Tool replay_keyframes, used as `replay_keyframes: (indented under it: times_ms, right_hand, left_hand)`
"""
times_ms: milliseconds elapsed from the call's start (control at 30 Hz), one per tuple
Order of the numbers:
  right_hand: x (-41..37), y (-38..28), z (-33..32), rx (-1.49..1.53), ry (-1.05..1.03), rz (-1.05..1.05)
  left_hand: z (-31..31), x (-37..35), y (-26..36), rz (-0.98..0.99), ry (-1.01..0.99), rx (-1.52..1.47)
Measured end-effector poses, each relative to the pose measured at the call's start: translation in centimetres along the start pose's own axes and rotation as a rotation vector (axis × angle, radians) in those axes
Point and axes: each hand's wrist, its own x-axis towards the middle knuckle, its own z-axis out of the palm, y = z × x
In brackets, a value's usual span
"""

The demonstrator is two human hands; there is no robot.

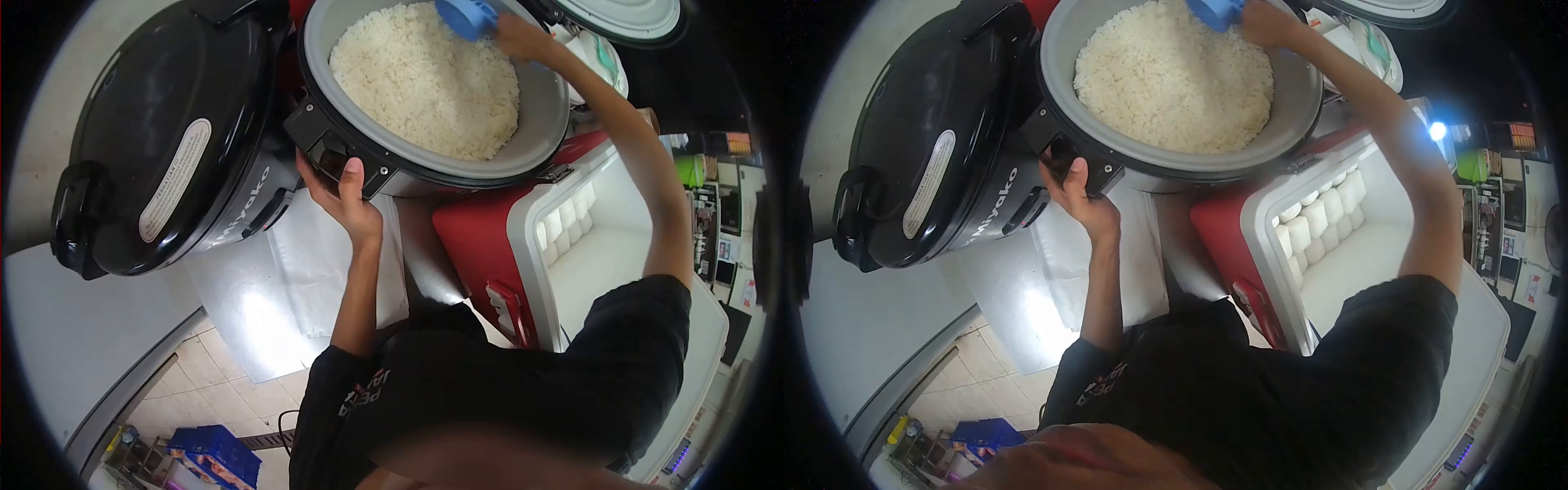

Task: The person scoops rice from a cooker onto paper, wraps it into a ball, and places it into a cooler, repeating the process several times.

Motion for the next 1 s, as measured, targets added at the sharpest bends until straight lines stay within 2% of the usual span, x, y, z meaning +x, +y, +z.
replay_keyframes:
  times_ms: [67,100,167,233,267,333,400,433,500,600,633,700,733,800,833,867,933,1000]
  right_hand:
    - [2.3,-1.6,0.4,-0.060,0.028,0.046]
    - [2.1,-3.5,0.4,-0.021,0.012,-0.024]
    - [0.4,-7.2,1.2,0.123,-0.011,-0.331]
    - [-0.1,-12.2,3.1,-0.043,-0.056,-0.244]
    - [-1.7,-12.5,3.8,-0.031,-0.057,-0.250]
    - [-3.5,-12.4,4.2,0.140,-0.287,-0.374]
    - [-6.9,-12.9,3.9,0.184,-0.397,-0.326]
    - [-8.2,-12.7,3.8,0.179,-0.388,-0.329]
    - [-10.4,-12.1,3.7,0.316,-0.595,-0.244]
    - [-12.2,-11.4,1.6,0.276,-0.618,-0.223]
    - [-12.5,-11.0,0.8,0.281,-0.612,-0.219]
    - [-12.3,-9.9,-0.7,0.358,-0.768,-0.122]
    - [-12.0,-9.3,-0.8,0.361,-0.769,-0.123]
    - [-10.3,-8.4,-1.3,0.583,-0.819,0.025]
    - [-9.2,-8.0,-0.8,0.610,-0.724,-0.045]
    - [-7.6,-7.8,0.0,0.610,-0.717,-0.051]
    - [-4.5,-7.9,2.5,0.610,-0.363,-0.132]
    - [-2.6,-9.8,4.4,0.696,-0.203,-0.234]
  left_hand:
    - [-0.2,0.4,0.3,0.009,-0.029,0.036]
    - [-0.4,0.5,0.5,0.008,-0.056,0.076]
    - [-0.5,0.4,0.3,0.008,-0.034,0.074]
    - [-0.1,0.4,0.2,0.012,-0.019,0.075]
    - [-0.1,0.5,0.3,0.022,-0.006,0.096]
    - [0.2,0.5,0.3,0.037,0.030,0.109]
    - [0.4,0.4,0.4,0.057,0.030,0.077]
    - [0.6,0.4,0.3,0.066,0.030,0.072]
    - [0.8,0.4,0.2,0.084,0.054,0.034]
    - [0.6,0.3,-0.2,0.067,0.049,0.022]
    - [0.4,0.4,-0.2,0.068,0.040,0.020]
    - [0.2,0.4,-0.2,0.030,0.026,0.011]
    - [0.1,0.2,0.0,0.029,0.025,0.014]
    - [0.2,0.3,0.3,0.028,0.029,0.071]
    - [0.0,0.2,0.2,0.031,0.027,0.073]
    - [-0.1,0.3,-0.2,0.048,0.026,0.076]
    - [-0.1,0.2,-0.2,0.065,0.020,0.085]
    - [0.2,0.1,0.1,-0.017,0.020,-0.002]
